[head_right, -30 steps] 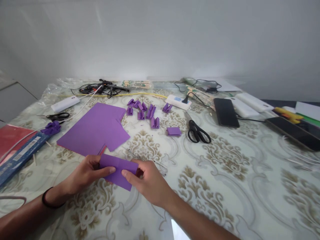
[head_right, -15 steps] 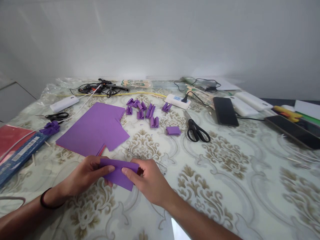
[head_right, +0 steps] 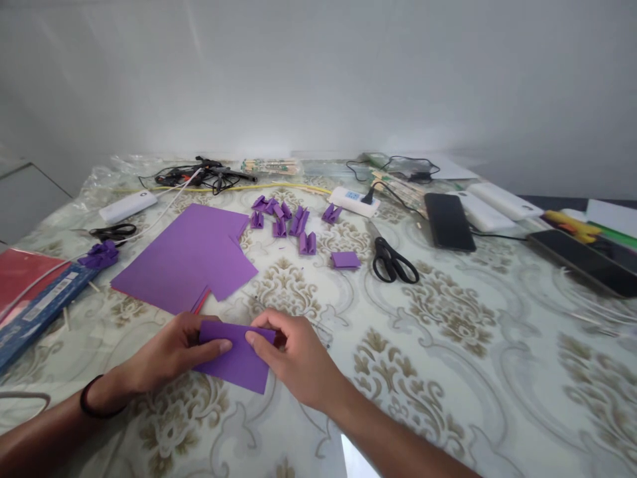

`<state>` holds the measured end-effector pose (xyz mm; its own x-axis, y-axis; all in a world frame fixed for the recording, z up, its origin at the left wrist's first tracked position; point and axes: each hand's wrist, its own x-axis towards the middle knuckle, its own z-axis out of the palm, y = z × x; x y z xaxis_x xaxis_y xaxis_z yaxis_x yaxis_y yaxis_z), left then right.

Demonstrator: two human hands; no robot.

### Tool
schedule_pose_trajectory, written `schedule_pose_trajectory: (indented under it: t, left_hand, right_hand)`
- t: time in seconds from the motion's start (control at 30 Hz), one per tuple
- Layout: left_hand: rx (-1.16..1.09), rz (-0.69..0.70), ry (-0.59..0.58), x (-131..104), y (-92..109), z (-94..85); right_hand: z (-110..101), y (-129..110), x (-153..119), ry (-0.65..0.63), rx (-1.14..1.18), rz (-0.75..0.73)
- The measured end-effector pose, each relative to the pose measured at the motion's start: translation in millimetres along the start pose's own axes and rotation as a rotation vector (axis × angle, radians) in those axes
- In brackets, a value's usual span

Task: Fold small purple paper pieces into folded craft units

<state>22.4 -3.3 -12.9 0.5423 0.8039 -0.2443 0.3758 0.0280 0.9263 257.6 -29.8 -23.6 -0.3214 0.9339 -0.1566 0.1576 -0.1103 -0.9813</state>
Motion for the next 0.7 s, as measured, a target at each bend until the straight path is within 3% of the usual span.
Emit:
schedule_pose_trajectory:
  t: [0.27,0.7]
  left_hand:
    - [0.221,0.024,-0.006,-1.1,-1.3,3.6]
    - [0.233,0.106,-0.015,-5.8,3.6,10.5]
  right_hand:
    - [3.7,1.4,0.5,-0.032,-0.013,-0.037]
    - [8.7,2.0,0.1,-0.076,0.024,-0.042]
